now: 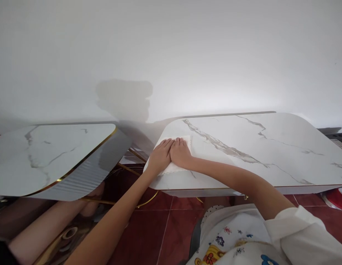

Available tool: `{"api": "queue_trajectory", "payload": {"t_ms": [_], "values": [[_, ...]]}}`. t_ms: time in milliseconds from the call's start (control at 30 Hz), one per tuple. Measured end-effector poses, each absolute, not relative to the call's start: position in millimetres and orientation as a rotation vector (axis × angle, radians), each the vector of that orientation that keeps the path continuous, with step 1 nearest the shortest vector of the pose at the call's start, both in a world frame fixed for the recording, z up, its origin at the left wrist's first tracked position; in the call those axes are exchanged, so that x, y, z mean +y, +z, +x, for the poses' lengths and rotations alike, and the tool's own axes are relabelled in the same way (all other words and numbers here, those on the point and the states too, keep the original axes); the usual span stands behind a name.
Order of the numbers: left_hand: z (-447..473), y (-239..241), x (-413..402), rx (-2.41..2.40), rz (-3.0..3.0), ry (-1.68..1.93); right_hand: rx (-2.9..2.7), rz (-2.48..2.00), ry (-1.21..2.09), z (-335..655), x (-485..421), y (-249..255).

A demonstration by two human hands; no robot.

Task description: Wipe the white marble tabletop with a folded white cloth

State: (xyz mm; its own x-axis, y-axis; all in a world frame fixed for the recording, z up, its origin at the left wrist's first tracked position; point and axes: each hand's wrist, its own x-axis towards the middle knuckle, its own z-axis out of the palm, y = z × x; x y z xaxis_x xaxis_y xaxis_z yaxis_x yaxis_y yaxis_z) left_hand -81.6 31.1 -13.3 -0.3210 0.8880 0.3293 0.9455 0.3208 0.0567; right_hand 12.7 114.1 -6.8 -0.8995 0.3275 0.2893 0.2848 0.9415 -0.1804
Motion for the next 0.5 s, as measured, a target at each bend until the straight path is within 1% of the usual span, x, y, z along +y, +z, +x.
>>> {"api": "queue_trajectory", "payload": {"t_ms": [267,500], "values": [[-24,-20,2,-2.451,-1.515,-0.287,-2.822,-0.335,0.301,62,91,-6],[24,-21,22,-2.456,-1.489,-0.352,-2.805,-0.298,0.424,108,116,-11]]}}
